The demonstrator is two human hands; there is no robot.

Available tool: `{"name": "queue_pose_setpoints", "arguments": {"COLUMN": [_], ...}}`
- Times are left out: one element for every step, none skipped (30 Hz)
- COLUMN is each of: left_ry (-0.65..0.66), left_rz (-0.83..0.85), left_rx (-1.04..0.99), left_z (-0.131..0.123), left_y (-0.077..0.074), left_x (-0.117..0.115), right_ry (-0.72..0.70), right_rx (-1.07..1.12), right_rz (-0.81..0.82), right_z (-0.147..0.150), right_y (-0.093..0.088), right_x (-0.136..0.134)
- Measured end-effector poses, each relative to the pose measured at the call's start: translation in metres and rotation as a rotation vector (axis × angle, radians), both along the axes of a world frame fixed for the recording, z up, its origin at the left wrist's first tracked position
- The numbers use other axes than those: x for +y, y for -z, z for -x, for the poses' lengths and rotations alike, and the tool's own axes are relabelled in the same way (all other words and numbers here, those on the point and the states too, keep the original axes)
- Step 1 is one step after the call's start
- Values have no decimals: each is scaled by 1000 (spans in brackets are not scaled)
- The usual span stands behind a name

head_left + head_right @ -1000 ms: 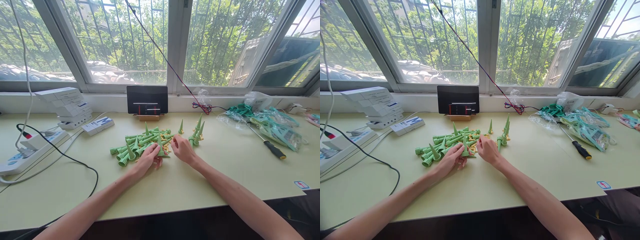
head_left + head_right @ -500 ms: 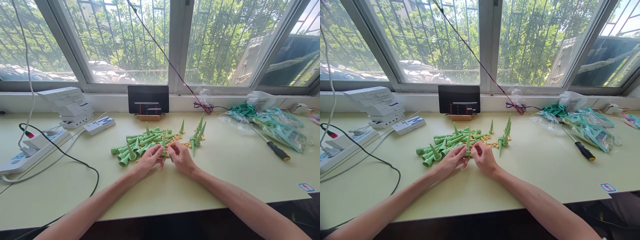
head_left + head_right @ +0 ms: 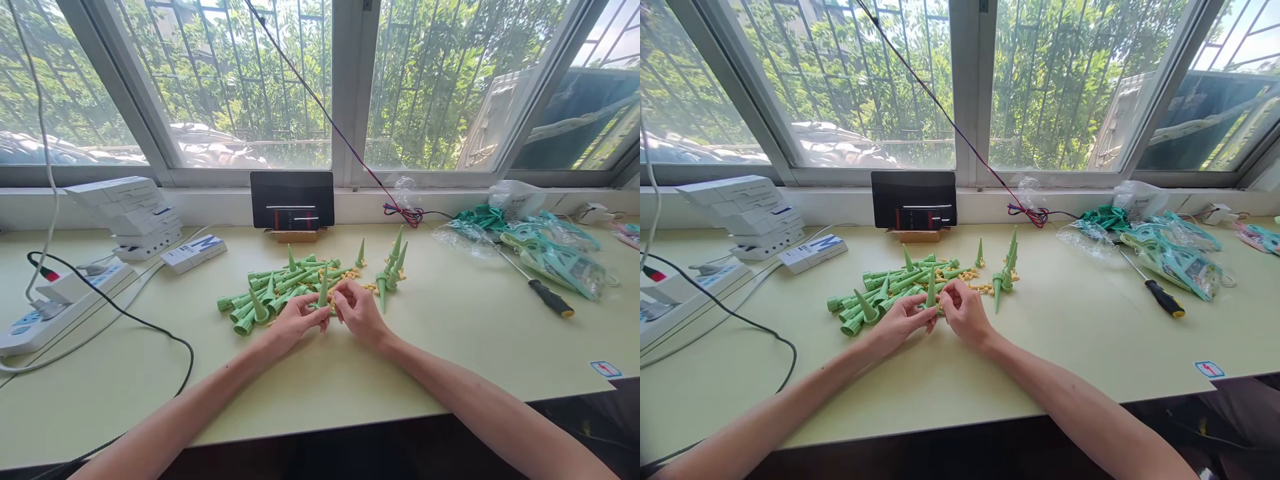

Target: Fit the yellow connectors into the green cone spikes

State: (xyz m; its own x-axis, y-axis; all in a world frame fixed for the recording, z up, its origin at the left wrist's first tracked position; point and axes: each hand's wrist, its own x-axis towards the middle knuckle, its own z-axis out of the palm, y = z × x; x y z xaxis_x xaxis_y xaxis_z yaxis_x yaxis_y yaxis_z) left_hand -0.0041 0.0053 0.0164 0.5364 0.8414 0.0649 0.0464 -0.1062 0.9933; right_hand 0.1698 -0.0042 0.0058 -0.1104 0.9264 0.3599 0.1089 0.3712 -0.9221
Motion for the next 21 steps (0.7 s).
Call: {"name": "queue_pose_setpoints", "arguments": {"left_ry": [1,0,-2,-4,-9,-17,-28,-40,-52,-62,-70,-76,-82,-87,-91,-92,-90,-88,-87,-86,-88], "left_rz": [1,1,0,-1,0,4,12,26,42,60,77,92,107,123,139,156,172,187,200,212,224], "left_rx": [-5,-12,-20,-30,-43,-62,-83,-106,-129,-148,-163,-174,-183,-192,-202,-216,-232,-251,-270,-287,-300], "left_z": [0,0,-1,-1,-1,-1,-2,-2,-2,-2,-3,-3,-3,-3,-3,-3,-3,-3,-3,-3,-3], "left_y": [0,0,0,0,-1,-1,0,0,0,1,2,3,4,4,5,5,5,5,5,5,5], "left_x": [0,0,0,0,0,1,1,1,2,2,2,2,3,3,3,4,4,4,5,5,5], "right_ry": [5,10,15,21,27,35,43,50,56,59,61,62,64,66,68,69,70,69,68,68,68], "right_rx": [3,7,10,11,10,8,5,3,4,6,7,9,9,9,11,13,17,21,25,29,31], "right_rz": [1,0,-2,-4,-6,-8,-7,-4,-1,-1,-2,-5,-8,-10,-9,-5,1,7,11,12,10], "right_z": [0,0,-1,-1,-1,-2,-2,-3,-3,-3,-3,-3,-3,-3,-3,-3,-2,-2,-2,-1,-1], "right_y": [1,1,2,2,3,3,3,2,2,2,1,1,0,0,0,-1,-1,-1,-1,-1,-1], "right_x": [0,1,1,2,2,3,3,3,4,4,4,3,3,3,3,3,3,3,3,3,3]}}
